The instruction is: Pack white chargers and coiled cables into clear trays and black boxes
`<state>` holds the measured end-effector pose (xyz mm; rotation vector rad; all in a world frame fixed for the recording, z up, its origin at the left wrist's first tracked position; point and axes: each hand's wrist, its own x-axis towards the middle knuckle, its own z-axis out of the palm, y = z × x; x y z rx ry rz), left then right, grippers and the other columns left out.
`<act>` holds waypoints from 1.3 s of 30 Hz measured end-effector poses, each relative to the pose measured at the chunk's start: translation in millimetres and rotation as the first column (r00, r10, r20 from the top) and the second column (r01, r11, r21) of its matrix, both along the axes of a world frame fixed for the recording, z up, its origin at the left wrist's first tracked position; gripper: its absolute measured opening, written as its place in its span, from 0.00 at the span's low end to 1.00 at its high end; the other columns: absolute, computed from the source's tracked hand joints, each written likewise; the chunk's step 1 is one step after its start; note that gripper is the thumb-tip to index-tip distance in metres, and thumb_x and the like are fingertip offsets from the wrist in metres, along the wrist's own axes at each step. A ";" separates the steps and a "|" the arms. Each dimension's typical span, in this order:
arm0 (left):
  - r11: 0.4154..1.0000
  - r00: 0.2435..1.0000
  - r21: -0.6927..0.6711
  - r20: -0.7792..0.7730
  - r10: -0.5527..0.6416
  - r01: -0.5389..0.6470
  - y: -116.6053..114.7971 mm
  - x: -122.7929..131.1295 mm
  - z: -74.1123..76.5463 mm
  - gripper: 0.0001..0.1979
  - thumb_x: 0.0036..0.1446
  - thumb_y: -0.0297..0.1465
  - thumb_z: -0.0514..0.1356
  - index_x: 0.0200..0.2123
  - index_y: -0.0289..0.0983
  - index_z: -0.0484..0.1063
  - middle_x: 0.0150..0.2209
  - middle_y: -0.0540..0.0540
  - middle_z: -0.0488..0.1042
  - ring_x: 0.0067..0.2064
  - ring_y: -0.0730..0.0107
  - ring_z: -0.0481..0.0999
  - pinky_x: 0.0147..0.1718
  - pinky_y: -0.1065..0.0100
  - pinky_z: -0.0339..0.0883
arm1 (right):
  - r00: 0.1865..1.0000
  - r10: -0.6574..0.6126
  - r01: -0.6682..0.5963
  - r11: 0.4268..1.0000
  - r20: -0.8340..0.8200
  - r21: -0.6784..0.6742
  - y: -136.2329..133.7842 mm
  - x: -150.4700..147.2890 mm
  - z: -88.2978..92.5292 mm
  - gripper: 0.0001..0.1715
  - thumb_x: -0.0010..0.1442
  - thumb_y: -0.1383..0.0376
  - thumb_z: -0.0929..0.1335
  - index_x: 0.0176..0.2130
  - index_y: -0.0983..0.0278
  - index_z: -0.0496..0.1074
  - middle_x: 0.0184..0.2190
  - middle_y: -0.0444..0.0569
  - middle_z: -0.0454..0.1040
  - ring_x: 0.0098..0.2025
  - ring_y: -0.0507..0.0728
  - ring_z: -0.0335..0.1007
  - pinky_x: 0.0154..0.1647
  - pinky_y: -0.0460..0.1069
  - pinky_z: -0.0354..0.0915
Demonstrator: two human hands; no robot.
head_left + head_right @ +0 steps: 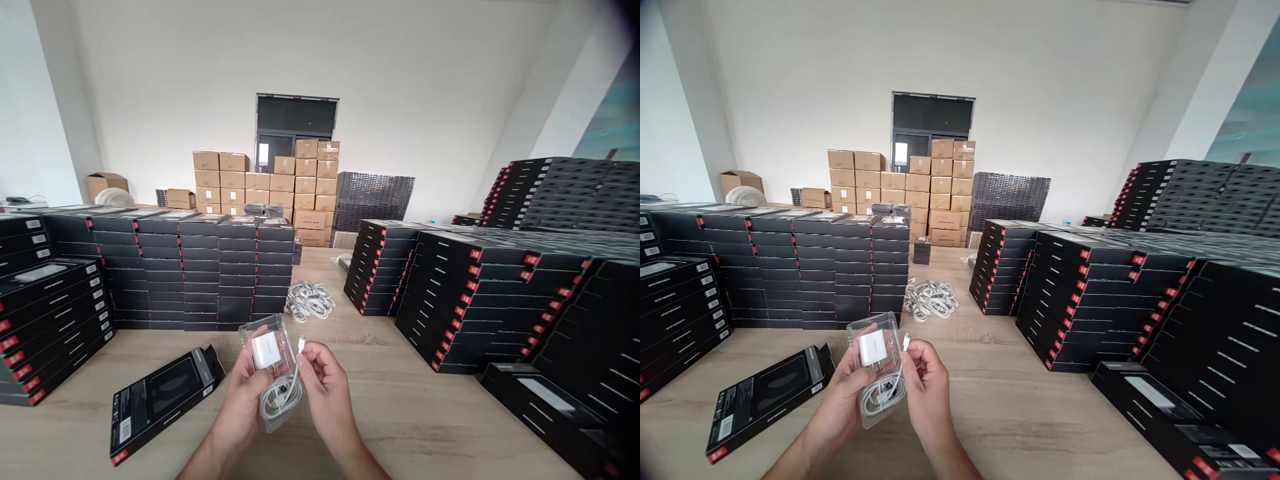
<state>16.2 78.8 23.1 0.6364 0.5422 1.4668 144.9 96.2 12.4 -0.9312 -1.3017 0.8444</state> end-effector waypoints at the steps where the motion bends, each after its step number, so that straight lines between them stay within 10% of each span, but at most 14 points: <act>1: 1.000 1.000 0.006 0.005 -0.003 0.003 0.4 0.3 -1.1 0.43 0.43 0.26 0.69 0.62 0.45 0.57 0.48 0.43 0.77 0.43 0.59 0.78 0.42 0.62 0.69 | 1.000 0.008 -0.008 1.000 -0.006 -0.004 -0.1 -0.3 0.5 0.12 0.57 0.57 0.69 0.34 0.63 0.71 0.27 0.45 0.72 0.29 0.53 0.66 0.31 0.46 0.64; 10: 0.997 1.000 0.082 -0.031 0.002 0.001 3.2 4.5 -11.3 0.36 0.44 0.26 0.67 0.58 0.45 0.62 0.49 0.44 0.77 0.49 0.56 0.76 0.51 0.59 0.66 | 0.993 -0.074 0.071 0.997 -0.092 -0.042 3.5 -8.8 0.0 0.13 0.56 0.56 0.70 0.33 0.61 0.66 0.24 0.44 0.72 0.26 0.54 0.68 0.29 0.47 0.65; 23: 0.995 1.000 0.101 -0.005 0.018 -0.017 6.2 0.5 -14.0 0.32 0.44 0.27 0.67 0.55 0.44 0.66 0.51 0.43 0.76 0.51 0.56 0.74 0.53 0.59 0.63 | 0.793 -0.241 0.055 0.943 0.559 0.329 1.0 4.3 3.3 0.20 0.64 0.66 0.61 0.53 0.60 0.73 0.34 0.53 0.77 0.34 0.58 0.73 0.37 0.51 0.66; 34: 0.992 0.987 -0.001 0.103 -0.122 0.122 5.8 -1.3 -16.1 0.34 0.39 0.20 0.65 0.53 0.42 0.69 0.35 0.47 0.79 0.36 0.64 0.78 0.38 0.66 0.69 | 0.580 -0.264 -0.015 0.943 0.771 0.333 6.5 11.3 6.3 0.23 0.58 0.71 0.62 0.49 0.58 0.77 0.27 0.49 0.78 0.28 0.57 0.70 0.36 0.50 0.62; 39: 0.990 0.985 0.009 0.104 -0.138 0.138 4.6 -1.4 -19.4 0.24 0.40 0.19 0.64 0.44 0.40 0.74 0.32 0.49 0.78 0.30 0.69 0.76 0.32 0.70 0.67 | 0.619 -0.185 -0.004 0.971 0.764 0.239 7.6 6.4 4.7 0.23 0.55 0.71 0.63 0.45 0.58 0.79 0.27 0.50 0.80 0.26 0.57 0.71 0.31 0.49 0.62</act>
